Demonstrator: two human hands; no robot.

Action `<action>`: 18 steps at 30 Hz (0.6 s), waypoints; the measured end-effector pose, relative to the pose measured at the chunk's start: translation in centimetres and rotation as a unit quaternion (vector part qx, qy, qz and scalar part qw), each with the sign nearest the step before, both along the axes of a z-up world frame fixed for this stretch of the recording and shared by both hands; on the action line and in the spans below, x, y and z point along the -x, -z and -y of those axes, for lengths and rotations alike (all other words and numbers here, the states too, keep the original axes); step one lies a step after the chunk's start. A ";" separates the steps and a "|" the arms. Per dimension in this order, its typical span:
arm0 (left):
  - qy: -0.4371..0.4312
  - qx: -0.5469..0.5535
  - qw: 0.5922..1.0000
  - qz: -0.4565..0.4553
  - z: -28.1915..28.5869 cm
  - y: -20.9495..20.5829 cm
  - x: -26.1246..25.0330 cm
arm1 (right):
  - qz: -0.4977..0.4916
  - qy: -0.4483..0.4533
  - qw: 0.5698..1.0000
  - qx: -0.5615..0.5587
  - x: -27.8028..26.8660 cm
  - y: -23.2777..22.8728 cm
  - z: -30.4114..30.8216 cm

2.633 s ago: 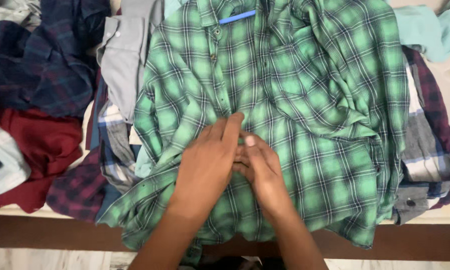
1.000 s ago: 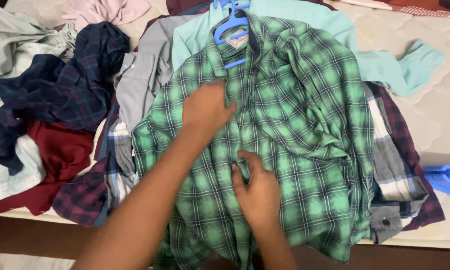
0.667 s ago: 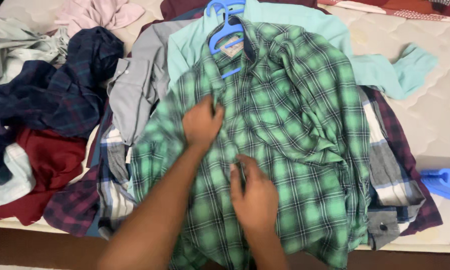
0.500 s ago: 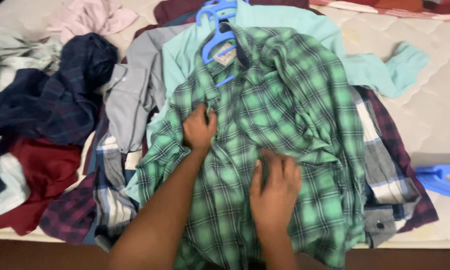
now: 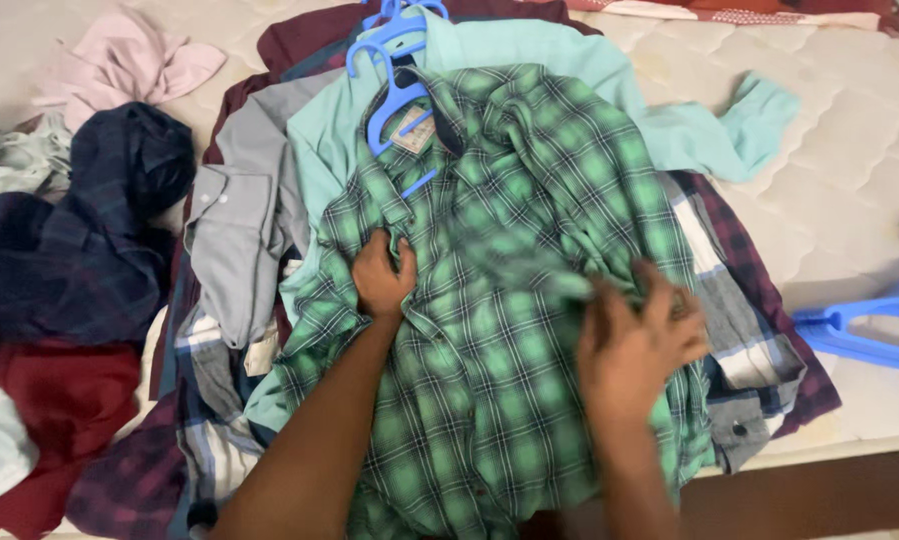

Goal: The person buttons a light green long-sleeve shirt laid on a bed, then places a green plaid shirt on top and buttons it as well. The person smooths the shirts and adjusts them on the bed while buttoning each one.

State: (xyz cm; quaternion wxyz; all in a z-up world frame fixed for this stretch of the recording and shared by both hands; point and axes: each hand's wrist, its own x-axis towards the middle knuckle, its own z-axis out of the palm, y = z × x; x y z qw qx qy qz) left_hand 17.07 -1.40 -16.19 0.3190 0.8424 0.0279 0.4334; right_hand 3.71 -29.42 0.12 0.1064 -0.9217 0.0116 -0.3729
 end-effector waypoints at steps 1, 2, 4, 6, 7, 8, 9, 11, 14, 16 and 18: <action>-0.003 0.001 1.000 -0.014 0.0 0.1 0.0 | 0.031 -0.010 0.999 0.040 0.3 -0.8 1.1; -0.007 0.004 1.000 -0.027 0.0 0.1 -0.2 | 0.026 -0.054 0.998 -0.001 0.9 -1.7 2.1; -0.002 0.008 1.000 -0.016 0.0 0.0 -0.2 | -0.020 -0.107 0.989 -0.100 2.7 -3.3 3.1; 0.016 0.012 0.999 0.033 0.2 -0.3 0.0 | -0.134 -0.076 0.962 -0.226 4.2 -4.4 2.8; 0.020 0.023 0.999 0.013 0.2 -0.4 0.1 | -0.208 -0.040 0.933 -0.292 5.0 -4.8 2.7; 0.024 0.034 0.999 -0.007 0.1 -0.6 0.2 | -0.270 -0.031 0.926 -0.261 5.6 -5.2 2.8; 0.028 0.045 0.998 -0.027 0.2 -0.6 0.2 | -0.330 -0.021 0.915 -0.229 6.1 -5.4 3.0; 0.024 0.025 0.999 0.023 0.4 -0.6 0.1 | -0.338 -0.056 0.925 -0.167 6.6 -4.9 3.4; 0.020 0.026 0.999 0.021 0.2 -0.2 -0.2 | -0.206 -0.133 0.968 -0.055 8.7 -1.8 4.7; 0.021 0.028 0.999 0.011 0.0 0.1 -0.3 | -0.156 -0.103 0.981 0.050 10.3 1.1 6.1; 0.023 0.020 0.999 0.019 0.0 0.1 -0.3 | -0.130 -0.072 0.987 0.063 12.1 3.7 8.4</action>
